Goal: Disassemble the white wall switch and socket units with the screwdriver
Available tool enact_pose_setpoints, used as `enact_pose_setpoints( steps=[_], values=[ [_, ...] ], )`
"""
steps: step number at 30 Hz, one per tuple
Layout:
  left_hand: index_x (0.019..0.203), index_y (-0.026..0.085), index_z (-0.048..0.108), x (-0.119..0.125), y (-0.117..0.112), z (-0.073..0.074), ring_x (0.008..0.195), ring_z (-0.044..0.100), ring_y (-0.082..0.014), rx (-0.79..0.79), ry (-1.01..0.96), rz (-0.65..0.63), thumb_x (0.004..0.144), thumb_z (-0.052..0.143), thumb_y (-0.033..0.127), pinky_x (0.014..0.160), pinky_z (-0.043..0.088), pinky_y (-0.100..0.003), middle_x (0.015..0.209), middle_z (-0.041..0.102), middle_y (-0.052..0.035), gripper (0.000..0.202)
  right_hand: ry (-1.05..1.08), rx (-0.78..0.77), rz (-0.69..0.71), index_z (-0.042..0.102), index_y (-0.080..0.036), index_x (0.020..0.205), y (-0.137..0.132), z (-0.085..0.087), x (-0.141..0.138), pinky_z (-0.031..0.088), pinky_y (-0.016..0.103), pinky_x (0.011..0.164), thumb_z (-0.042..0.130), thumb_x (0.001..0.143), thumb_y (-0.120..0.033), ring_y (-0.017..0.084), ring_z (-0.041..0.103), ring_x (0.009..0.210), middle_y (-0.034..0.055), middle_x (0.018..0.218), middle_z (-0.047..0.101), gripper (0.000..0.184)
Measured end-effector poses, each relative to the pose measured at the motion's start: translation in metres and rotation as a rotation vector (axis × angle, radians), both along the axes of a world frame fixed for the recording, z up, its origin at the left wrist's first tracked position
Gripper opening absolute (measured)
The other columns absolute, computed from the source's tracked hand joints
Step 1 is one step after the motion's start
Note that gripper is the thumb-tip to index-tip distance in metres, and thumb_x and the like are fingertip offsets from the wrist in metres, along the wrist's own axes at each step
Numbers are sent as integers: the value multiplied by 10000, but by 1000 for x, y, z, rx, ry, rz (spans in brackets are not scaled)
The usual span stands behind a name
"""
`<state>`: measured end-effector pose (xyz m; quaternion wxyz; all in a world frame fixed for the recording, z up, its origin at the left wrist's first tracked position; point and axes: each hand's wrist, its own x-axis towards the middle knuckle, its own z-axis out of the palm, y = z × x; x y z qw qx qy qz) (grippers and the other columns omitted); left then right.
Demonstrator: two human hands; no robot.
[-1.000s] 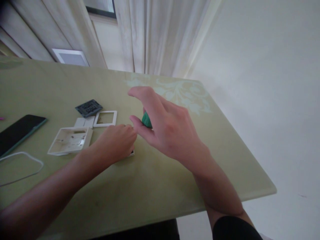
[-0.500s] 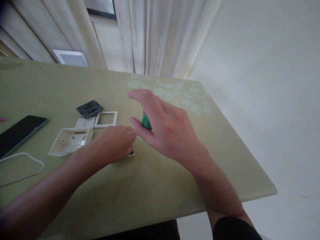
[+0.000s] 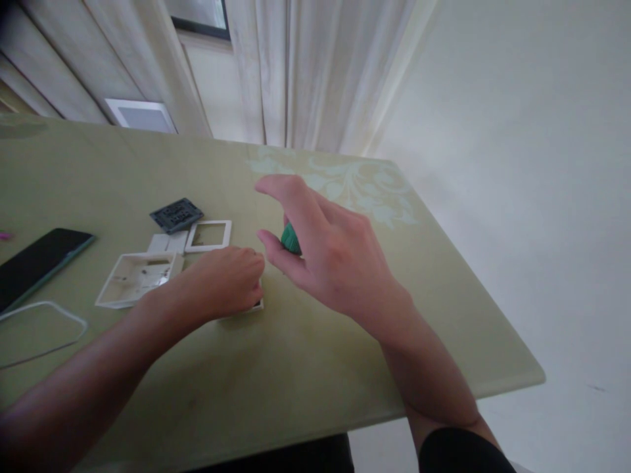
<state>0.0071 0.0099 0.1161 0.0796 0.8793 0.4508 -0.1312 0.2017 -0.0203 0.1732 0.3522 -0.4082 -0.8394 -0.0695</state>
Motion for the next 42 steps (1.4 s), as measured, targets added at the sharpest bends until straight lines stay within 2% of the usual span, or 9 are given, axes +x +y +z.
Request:
enact_pose_setpoints(
  steps=[8,13,17,23,28,31,35,39,42],
  values=[
    [907,127,813,-5,3,3,817,805,-388,1,-6,-60,877,571,211,662,561,-421,898,818,-245,259,-3,-1,-10,648,-262,1398,0,0,1,649,332,748,729,1018,-320,185,749,766,31,1050,801,393],
    [749,187,736,-18,14,2,701,747,-318,-25,-78,-75,867,599,249,614,480,-389,790,789,-170,191,10,16,1,653,-222,1378,1,1,1,657,332,760,737,1016,-307,163,714,717,25,1021,792,382],
    [626,218,645,-23,20,4,593,652,-259,-77,-116,-88,849,595,264,554,375,-370,689,731,-111,233,-12,18,-7,646,-216,1386,1,3,2,665,346,763,736,1020,-308,159,689,690,34,1031,783,387],
    [604,228,608,-22,18,13,540,552,-206,-141,-126,-82,818,584,251,541,309,-355,637,677,-66,217,-14,15,-16,647,-221,1384,1,3,2,651,332,773,734,1020,-313,167,713,715,24,1009,773,386],
    [680,234,584,-29,25,18,602,571,-196,-150,-262,-75,805,610,266,577,341,-335,674,669,-25,132,9,29,-12,645,-220,1365,1,8,5,638,322,745,761,997,-288,183,724,747,21,967,758,391],
    [723,229,584,-27,29,12,634,584,-187,-153,-359,-94,804,621,253,601,370,-323,708,678,-13,92,11,35,-49,629,-250,1373,0,14,8,641,324,744,770,994,-274,191,731,765,22,973,763,405],
    [709,220,585,-4,39,-6,635,580,-177,-122,-438,-141,804,638,232,612,373,-315,679,664,-4,109,5,48,-75,613,-276,1375,-1,19,14,648,319,748,775,993,-275,189,738,789,27,1045,779,415],
    [763,202,655,20,56,-25,690,618,-194,-77,-449,-147,822,651,204,633,382,-316,754,712,-25,60,30,80,-52,604,-216,1361,-2,22,20,652,315,789,809,964,-235,167,744,795,17,1083,782,448],
    [865,181,720,18,65,-31,759,666,-216,-26,-451,-99,884,632,198,692,427,-322,842,758,-55,92,26,42,-63,599,-204,1357,-5,26,26,633,315,772,809,960,-211,164,749,795,6,1049,781,449]
  ],
)
